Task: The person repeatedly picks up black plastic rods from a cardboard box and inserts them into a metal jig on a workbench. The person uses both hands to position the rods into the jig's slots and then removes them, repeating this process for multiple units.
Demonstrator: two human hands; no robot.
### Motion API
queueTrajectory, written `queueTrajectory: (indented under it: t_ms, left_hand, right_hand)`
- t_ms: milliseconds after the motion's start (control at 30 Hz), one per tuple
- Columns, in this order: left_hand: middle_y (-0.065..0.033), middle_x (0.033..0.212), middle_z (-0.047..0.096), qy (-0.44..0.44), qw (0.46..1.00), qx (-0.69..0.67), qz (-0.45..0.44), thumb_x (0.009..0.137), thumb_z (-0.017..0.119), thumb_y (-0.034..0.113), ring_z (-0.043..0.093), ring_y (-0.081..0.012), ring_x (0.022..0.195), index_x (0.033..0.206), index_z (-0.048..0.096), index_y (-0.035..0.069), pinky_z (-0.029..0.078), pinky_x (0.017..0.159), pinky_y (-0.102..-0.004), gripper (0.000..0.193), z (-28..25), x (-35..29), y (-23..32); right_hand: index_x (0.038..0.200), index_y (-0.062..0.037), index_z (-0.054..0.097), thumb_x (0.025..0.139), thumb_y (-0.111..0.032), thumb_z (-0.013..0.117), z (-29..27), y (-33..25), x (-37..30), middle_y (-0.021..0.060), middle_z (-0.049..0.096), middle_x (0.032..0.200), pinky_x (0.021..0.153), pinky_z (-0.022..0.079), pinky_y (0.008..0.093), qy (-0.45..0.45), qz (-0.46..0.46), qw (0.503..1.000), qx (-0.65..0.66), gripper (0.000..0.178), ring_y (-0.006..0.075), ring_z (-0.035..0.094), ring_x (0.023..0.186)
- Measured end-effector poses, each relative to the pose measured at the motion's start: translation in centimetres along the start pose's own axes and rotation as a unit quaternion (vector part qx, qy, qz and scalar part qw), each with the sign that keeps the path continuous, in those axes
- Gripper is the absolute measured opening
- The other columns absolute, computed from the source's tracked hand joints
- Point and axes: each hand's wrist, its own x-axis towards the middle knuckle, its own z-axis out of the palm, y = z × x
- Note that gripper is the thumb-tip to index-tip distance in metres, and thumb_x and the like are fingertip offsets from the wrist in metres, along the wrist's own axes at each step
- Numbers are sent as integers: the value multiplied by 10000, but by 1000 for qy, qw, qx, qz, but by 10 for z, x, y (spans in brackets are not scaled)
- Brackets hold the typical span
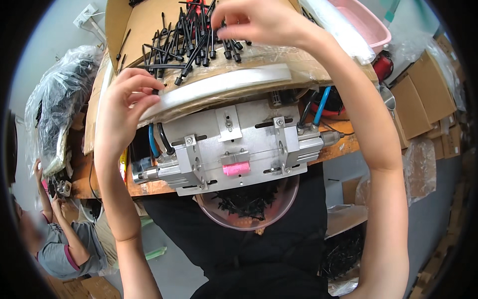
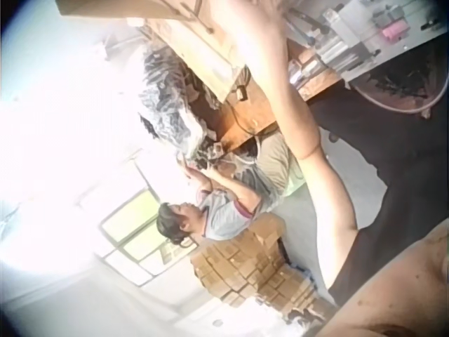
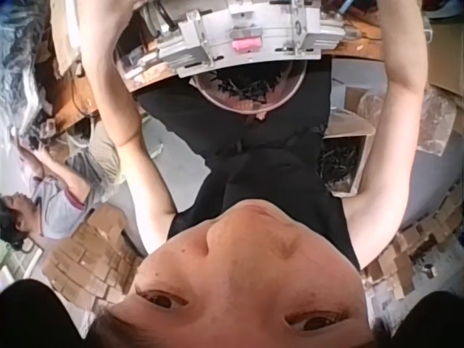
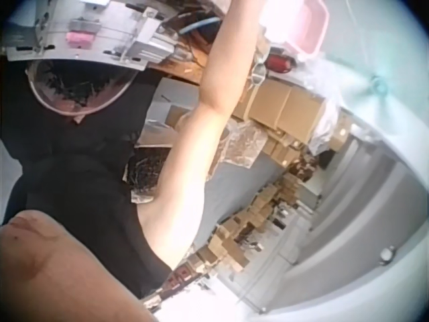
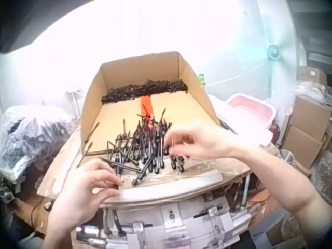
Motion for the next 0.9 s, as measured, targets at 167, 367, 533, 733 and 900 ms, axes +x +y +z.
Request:
queueTrajectory:
  t_ms: [167,367,533,733,900]
  left_hand:
    - [-72,889,618,129,991,1,28,770,673,-54,590,-137,735,912,656,4,499,682,-262,155,9,-18,12]
    - [-92,861,623,184,977,74,72,802,636,-53,586,-195,718,959,618,13,477,687,-292,171,20,-11,-4]
    - [-98,849,585,269,905,268,190,857,614,-5,579,-221,741,978,626,58,479,712,-323,137,-5,53,-27]
    - [-144,1104,629,261,941,170,135,771,593,-124,587,-296,914,1214,579,18,485,806,-377,466,48,-28,12]
    - [-108,888,530,61,983,149,90,735,608,-86,511,-212,742,1319,483,-114,466,722,-313,598,130,-148,56]
  right_hand:
    - [1095,-13,547,934,-180,597,-24,-20,-1,154,688,949,586,516,211,156,160,899,376,237,115,631,744]
    - [1144,9,535,918,-93,590,-21,-7,-23,196,670,1006,618,543,206,228,15,841,491,253,169,656,780]
    - [1203,28,538,940,-118,585,-22,-31,-30,177,677,996,659,542,216,271,89,840,462,304,172,669,836]
    - [1156,28,565,965,-187,583,-19,-49,-84,148,679,969,625,528,223,307,71,847,428,288,174,672,839]
    - [1177,8,584,979,-173,553,3,-71,-124,121,663,987,607,482,234,308,105,860,392,270,161,641,847]
